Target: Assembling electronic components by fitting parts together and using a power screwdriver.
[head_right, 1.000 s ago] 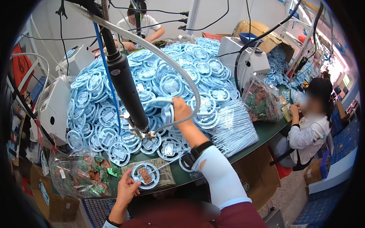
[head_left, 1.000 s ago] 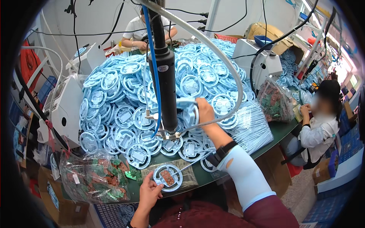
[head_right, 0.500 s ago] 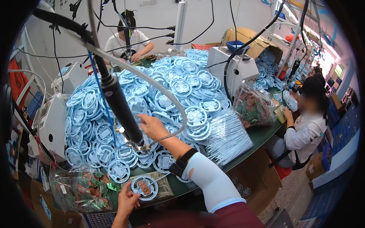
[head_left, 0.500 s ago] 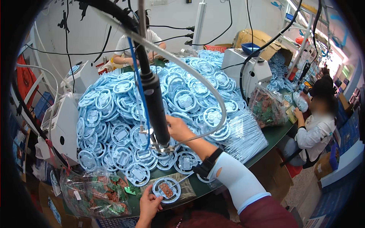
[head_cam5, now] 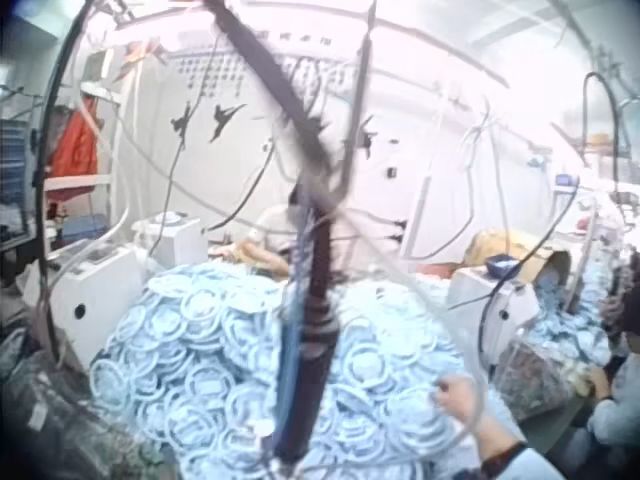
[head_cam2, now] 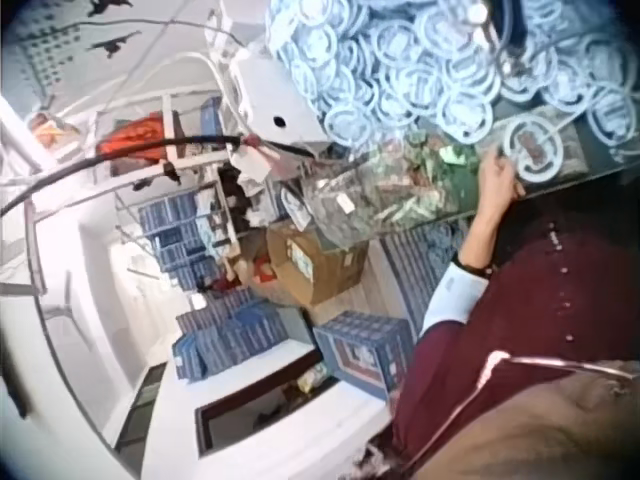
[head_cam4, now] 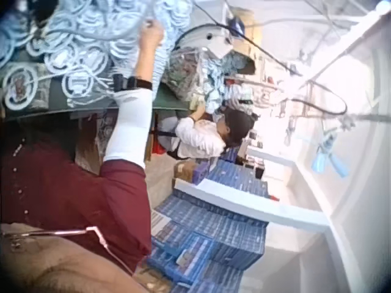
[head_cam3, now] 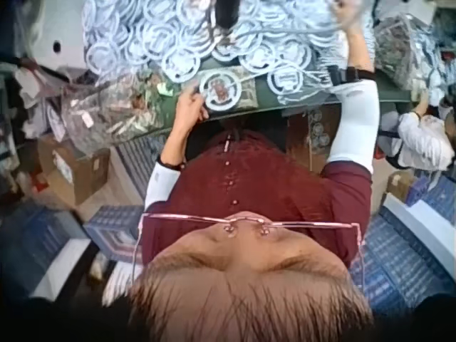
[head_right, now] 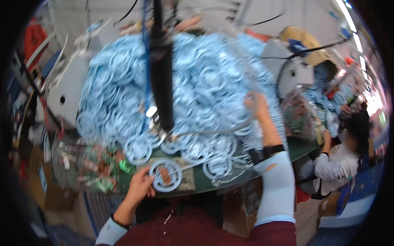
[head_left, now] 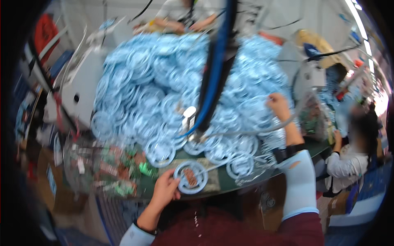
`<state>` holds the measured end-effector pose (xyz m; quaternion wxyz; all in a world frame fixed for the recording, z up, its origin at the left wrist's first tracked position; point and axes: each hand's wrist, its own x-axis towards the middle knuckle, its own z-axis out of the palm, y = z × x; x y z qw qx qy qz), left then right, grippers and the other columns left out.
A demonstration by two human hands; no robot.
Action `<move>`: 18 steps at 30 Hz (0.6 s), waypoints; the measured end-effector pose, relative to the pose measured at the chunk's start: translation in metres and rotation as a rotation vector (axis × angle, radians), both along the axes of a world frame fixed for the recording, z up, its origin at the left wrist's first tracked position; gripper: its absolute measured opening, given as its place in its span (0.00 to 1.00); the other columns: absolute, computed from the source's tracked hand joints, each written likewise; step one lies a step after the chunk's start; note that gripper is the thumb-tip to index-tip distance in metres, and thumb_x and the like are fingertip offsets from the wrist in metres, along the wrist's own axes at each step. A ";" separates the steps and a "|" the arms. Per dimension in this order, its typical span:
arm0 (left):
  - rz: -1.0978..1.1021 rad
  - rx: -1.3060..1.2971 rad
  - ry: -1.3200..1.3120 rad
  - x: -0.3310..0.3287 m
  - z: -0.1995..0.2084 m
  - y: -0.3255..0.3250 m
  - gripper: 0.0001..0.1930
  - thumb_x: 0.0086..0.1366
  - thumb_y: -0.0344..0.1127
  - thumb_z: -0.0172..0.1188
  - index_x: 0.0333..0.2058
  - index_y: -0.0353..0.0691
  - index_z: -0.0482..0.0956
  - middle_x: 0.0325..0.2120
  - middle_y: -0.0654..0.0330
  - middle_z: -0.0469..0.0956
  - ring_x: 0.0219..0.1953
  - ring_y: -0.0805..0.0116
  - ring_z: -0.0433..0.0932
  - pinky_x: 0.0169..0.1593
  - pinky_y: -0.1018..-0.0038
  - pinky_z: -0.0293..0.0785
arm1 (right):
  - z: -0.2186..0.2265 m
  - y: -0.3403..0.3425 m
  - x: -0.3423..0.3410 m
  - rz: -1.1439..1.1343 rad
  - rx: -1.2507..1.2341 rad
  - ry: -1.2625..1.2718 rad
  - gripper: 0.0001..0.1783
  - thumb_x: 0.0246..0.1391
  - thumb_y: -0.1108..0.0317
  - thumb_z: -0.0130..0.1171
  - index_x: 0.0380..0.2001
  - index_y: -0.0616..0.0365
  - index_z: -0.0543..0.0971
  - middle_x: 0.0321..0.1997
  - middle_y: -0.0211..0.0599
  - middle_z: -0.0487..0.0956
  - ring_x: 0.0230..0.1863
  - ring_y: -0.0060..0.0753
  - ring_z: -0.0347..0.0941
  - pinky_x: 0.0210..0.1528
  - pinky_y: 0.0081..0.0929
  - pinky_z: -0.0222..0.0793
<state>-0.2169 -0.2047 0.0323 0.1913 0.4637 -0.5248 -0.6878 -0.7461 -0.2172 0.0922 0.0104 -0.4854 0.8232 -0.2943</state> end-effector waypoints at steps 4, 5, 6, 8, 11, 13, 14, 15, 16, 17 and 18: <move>-0.046 -0.028 0.002 -0.003 0.009 -0.003 0.13 0.69 0.32 0.59 0.47 0.32 0.70 0.20 0.62 0.77 0.16 0.77 0.76 0.17 0.81 0.65 | 0.048 0.044 0.065 0.061 -0.431 0.261 0.08 0.50 0.73 0.67 0.33 0.64 0.79 0.31 0.36 0.77 0.31 0.28 0.72 0.34 0.26 0.67; -0.028 -0.125 -0.055 -0.003 0.016 0.003 0.12 0.66 0.30 0.61 0.46 0.34 0.71 0.23 0.59 0.79 0.19 0.71 0.78 0.21 0.74 0.72 | 0.047 0.059 0.077 0.022 -0.489 0.188 0.08 0.53 0.73 0.67 0.32 0.63 0.77 0.28 0.31 0.73 0.29 0.23 0.68 0.33 0.23 0.64; -0.020 -0.109 -0.060 0.002 0.016 0.005 0.12 0.66 0.30 0.61 0.46 0.34 0.71 0.23 0.59 0.79 0.19 0.71 0.78 0.21 0.74 0.72 | 0.051 0.075 0.093 -0.048 -0.485 0.112 0.07 0.57 0.73 0.65 0.32 0.62 0.76 0.27 0.26 0.71 0.28 0.18 0.64 0.33 0.18 0.62; -0.089 -1.487 -0.055 0.011 0.014 0.004 0.13 0.61 0.26 0.62 0.44 0.36 0.73 0.28 0.55 0.81 0.25 0.61 0.81 0.27 0.68 0.78 | 0.045 0.115 0.102 -0.091 -0.650 -0.154 0.05 0.62 0.72 0.62 0.35 0.61 0.76 0.28 0.26 0.74 0.29 0.17 0.68 0.29 0.14 0.62; -0.162 -1.494 -0.076 0.027 0.001 -0.002 0.14 0.56 0.24 0.63 0.42 0.37 0.74 0.35 0.51 0.82 0.31 0.53 0.83 0.32 0.65 0.80 | 0.039 0.153 0.140 -0.138 -1.006 -0.245 0.05 0.64 0.74 0.57 0.41 0.60 0.74 0.33 0.33 0.77 0.32 0.21 0.73 0.25 0.15 0.67; -0.197 -1.387 -0.084 0.034 -0.013 -0.001 0.13 0.60 0.25 0.62 0.44 0.36 0.74 0.34 0.50 0.83 0.29 0.57 0.84 0.32 0.69 0.80 | 0.047 0.164 0.180 0.001 -1.021 -0.274 0.05 0.64 0.75 0.56 0.42 0.60 0.73 0.34 0.34 0.77 0.32 0.22 0.74 0.25 0.16 0.69; -0.196 -1.378 -0.081 0.033 -0.005 0.004 0.13 0.60 0.25 0.62 0.44 0.36 0.74 0.34 0.50 0.83 0.29 0.57 0.84 0.32 0.69 0.80 | 0.050 0.168 0.201 0.124 -1.036 -0.288 0.05 0.65 0.75 0.55 0.43 0.61 0.72 0.36 0.35 0.76 0.32 0.23 0.74 0.25 0.16 0.71; -0.109 -0.914 -0.067 0.028 0.011 0.013 0.13 0.63 0.27 0.62 0.45 0.35 0.74 0.31 0.51 0.83 0.27 0.61 0.84 0.31 0.71 0.79 | 0.045 0.169 0.222 0.133 -0.946 -0.404 0.06 0.64 0.76 0.55 0.43 0.61 0.73 0.35 0.35 0.76 0.32 0.23 0.74 0.26 0.16 0.71; -0.018 -0.454 -0.048 0.026 0.018 0.017 0.13 0.65 0.28 0.61 0.47 0.34 0.74 0.29 0.51 0.83 0.25 0.65 0.83 0.30 0.72 0.78 | 0.039 0.165 0.240 0.145 -0.856 -0.517 0.07 0.64 0.76 0.55 0.44 0.61 0.73 0.35 0.34 0.76 0.33 0.22 0.74 0.26 0.16 0.72; -0.003 -0.304 0.026 0.026 0.013 0.016 0.16 0.69 0.31 0.59 0.53 0.33 0.73 0.25 0.56 0.83 0.23 0.73 0.81 0.28 0.76 0.76 | 0.034 0.158 0.253 0.158 -0.691 -0.650 0.09 0.64 0.77 0.55 0.46 0.62 0.73 0.35 0.34 0.77 0.32 0.21 0.74 0.26 0.16 0.73; 0.008 -0.306 0.025 0.026 0.014 0.015 0.16 0.69 0.31 0.59 0.53 0.33 0.73 0.25 0.56 0.83 0.23 0.73 0.81 0.28 0.76 0.76 | 0.029 0.151 0.263 0.171 -0.524 -0.776 0.11 0.64 0.77 0.55 0.49 0.63 0.74 0.36 0.33 0.77 0.32 0.20 0.74 0.27 0.16 0.73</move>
